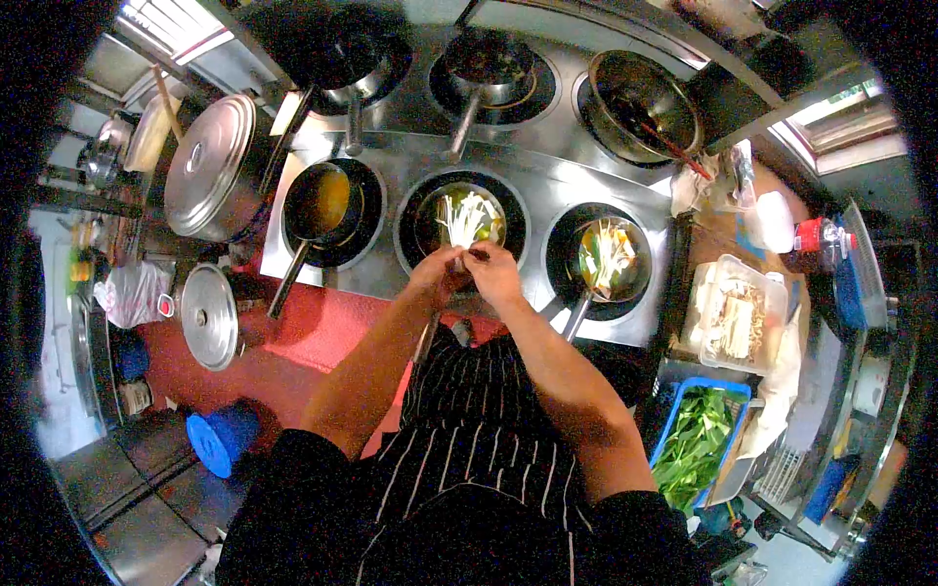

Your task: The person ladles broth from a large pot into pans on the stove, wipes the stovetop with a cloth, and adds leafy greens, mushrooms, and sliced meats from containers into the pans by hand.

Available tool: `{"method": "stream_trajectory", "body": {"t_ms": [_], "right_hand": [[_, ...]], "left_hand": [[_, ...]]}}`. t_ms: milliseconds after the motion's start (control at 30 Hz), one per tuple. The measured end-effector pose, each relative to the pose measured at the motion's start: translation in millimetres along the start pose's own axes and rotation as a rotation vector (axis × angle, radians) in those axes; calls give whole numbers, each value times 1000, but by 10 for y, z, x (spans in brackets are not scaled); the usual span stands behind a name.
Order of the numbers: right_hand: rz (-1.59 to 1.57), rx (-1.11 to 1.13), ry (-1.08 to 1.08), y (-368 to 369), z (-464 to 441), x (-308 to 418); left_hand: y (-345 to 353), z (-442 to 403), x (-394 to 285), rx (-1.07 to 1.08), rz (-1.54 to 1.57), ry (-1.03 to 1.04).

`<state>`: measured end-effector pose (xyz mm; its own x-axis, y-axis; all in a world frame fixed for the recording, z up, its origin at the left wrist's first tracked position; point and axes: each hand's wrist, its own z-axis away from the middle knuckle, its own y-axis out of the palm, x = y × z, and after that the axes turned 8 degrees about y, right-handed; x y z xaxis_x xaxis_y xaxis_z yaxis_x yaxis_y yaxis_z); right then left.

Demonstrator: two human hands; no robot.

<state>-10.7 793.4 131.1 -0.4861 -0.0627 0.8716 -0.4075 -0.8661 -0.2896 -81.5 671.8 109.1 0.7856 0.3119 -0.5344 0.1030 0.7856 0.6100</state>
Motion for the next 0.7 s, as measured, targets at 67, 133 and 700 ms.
{"method": "stream_trajectory", "body": {"t_ms": [67,133,700], "right_hand": [[-41,62,3,-5,-54,-91],[-168,-53,24,-46,-73,-41],[220,30,67,-354,-231,88]], "left_hand": [[17,33,-54,-7,10,-30],[-16,-41,-72,-152,-9,68],[16,6,-447,-192,-738,246]]}}
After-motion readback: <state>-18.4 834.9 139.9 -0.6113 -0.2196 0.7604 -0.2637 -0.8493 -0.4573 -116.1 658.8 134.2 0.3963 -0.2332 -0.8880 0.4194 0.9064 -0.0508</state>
